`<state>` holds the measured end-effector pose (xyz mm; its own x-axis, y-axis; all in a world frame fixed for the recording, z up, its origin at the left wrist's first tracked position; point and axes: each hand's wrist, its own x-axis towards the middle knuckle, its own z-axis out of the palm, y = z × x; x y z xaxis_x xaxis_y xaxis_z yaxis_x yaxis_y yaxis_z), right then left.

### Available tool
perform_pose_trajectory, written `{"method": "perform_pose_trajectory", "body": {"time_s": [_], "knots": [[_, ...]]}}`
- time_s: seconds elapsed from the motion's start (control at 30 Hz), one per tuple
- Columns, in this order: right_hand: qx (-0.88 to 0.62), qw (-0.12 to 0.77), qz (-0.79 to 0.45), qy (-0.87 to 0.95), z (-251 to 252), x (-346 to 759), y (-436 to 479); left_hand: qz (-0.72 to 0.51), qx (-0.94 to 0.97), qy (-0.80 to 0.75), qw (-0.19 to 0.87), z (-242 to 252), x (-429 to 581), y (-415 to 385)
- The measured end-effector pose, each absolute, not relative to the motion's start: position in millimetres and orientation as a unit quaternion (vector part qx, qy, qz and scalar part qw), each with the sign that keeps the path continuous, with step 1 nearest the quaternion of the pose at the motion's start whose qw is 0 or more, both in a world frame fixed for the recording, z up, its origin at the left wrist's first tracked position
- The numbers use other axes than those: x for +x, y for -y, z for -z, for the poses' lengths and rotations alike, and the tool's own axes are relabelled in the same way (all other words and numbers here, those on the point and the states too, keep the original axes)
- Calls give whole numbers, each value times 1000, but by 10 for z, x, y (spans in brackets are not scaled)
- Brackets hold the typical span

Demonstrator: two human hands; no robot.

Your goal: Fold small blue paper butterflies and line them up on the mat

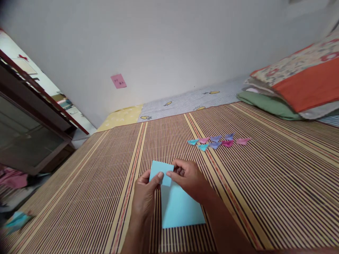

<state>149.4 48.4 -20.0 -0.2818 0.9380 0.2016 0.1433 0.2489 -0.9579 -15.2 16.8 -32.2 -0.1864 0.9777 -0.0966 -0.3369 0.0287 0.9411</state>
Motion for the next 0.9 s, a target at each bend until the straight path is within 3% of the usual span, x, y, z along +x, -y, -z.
{"method": "perform_pose_trajectory", "body": {"time_s": [0.23, 0.4, 0.9], "knots": [[-401, 416, -489, 654, 131, 1466, -455, -642, 190, -375, 642, 182, -117, -196], [-375, 354, -507, 691, 169, 1456, -439, -650, 149, -375, 643, 187, -138, -196], [-367, 342, -478, 721, 180, 1493, -449, -640, 205, -421, 610, 120, -106, -175]]}}
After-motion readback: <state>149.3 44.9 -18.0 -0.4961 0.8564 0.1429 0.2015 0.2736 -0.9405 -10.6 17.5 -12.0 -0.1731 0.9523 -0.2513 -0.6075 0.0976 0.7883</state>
